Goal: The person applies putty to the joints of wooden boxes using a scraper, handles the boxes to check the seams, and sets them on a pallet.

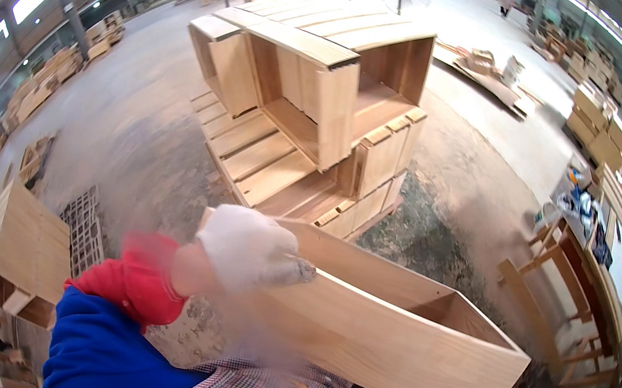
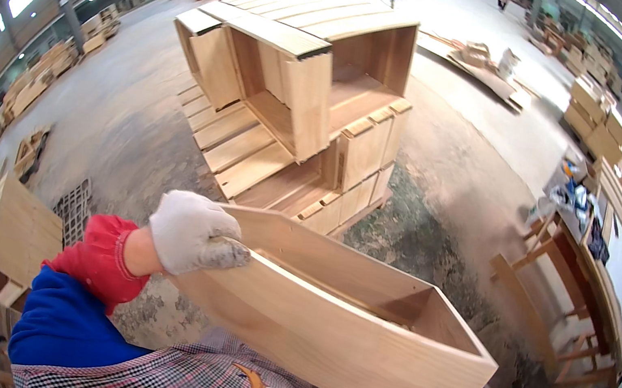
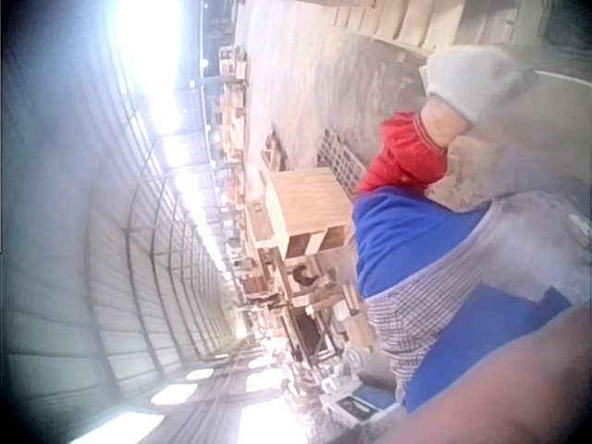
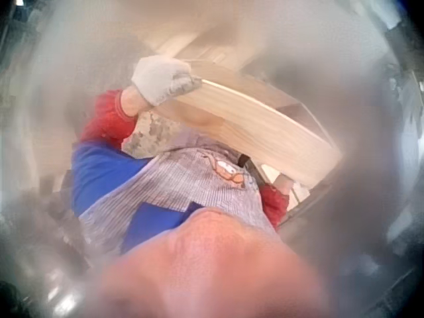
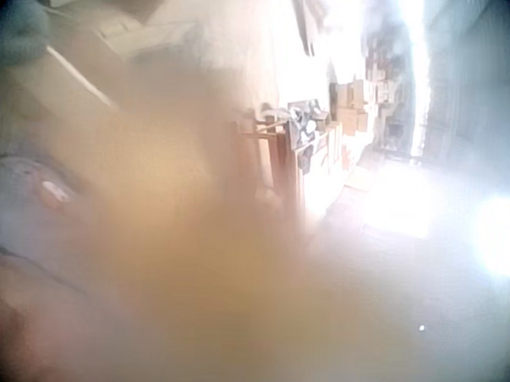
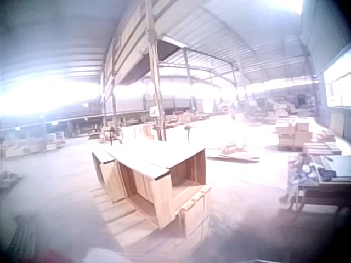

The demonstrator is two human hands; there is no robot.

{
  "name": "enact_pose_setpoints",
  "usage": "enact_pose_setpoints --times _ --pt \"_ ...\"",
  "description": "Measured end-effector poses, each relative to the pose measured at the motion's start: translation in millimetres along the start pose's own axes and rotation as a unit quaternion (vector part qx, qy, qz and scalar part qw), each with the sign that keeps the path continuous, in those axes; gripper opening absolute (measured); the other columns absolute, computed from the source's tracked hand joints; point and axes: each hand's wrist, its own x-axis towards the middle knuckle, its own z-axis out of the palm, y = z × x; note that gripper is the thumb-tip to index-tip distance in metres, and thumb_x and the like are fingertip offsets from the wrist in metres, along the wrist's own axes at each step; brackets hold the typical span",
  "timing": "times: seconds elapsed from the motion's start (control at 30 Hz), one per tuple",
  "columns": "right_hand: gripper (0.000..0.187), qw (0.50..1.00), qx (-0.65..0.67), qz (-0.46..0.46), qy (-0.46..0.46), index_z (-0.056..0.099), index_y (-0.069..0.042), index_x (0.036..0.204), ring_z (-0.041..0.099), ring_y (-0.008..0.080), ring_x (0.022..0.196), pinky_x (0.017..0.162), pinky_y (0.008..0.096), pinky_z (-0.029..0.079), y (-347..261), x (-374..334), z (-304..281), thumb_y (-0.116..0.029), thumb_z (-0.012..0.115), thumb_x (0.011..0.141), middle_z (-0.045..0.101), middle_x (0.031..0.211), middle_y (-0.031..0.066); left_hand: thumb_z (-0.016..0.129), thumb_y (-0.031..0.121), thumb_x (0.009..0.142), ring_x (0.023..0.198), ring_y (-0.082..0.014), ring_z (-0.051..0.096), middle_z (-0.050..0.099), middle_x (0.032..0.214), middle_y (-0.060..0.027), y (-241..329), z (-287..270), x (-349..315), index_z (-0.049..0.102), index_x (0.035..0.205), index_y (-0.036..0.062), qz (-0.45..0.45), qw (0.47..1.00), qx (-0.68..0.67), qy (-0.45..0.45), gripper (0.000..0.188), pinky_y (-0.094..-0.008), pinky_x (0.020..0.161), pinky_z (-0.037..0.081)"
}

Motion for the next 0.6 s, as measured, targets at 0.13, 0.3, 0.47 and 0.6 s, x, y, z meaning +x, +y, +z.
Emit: enact_pose_setpoints --times 0.13,0.3,0.47,0.6 --pt "0.034 0.995 -0.014 0.082 -0.047 0.052 -0.008 0.107 0.048 0.0128 0.06 0.05 0.0255 0.039 31 -18 34 -0.031 0.063 0.085 0.052 0.074 0.0006 0.067 0.041 0.071 0.058 -0.0285 0.059 0.058 0.059 -0.0086 -41 -45 -11 0.066 0.063 0.0122 0.042 0.995 0.046 0.076 0.03 -0.0362 0.053 0.047" --pt "0.037 0.98 -0.023 0.172 -0.099 0.051 -0.007 0.11 0.053 0.0141 0.066 0.055 0.0267 0.043 82 -44 81 -0.031 0.064 0.085 0.055 0.08 0.0018 0.066 0.034 0.072 0.055 -0.0281 0.058 0.058 0.058 -0.0085 -115 -92 6 0.066 0.065 0.0109 0.057 0.989 0.102 0.087 0.024 -0.0354 0.052 0.047" --pt "0.039 0.96 -0.021 0.225 -0.163 0.051 -0.006 0.112 0.057 0.0153 0.073 0.061 0.0279 0.047 133 -73 164 -0.031 0.064 0.085 0.058 0.086 0.003 0.064 0.031 0.078 0.05 -0.0245 0.053 0.056 0.06 -0.0158 -195 -125 47 0.066 0.073 0.0027 -0.068 0.996 0.019 0.048 0.029 -0.0319 0.051 0.044" --pt "0.042 0.948 0.002 0.222 -0.226 0.051 -0.005 0.114 0.06 0.0163 0.078 0.065 0.0288 0.05 169 -101 255 -0.031 0.064 0.085 0.06 0.091 0.004 0.06 0.036 0.082 0.05 -0.0272 0.051 0.052 0.058 -0.0159 -269 -132 87 0.063 0.069 0.0015 -0.006 0.999 0.012 0.046 0.037 -0.0341 0.051 0.043"
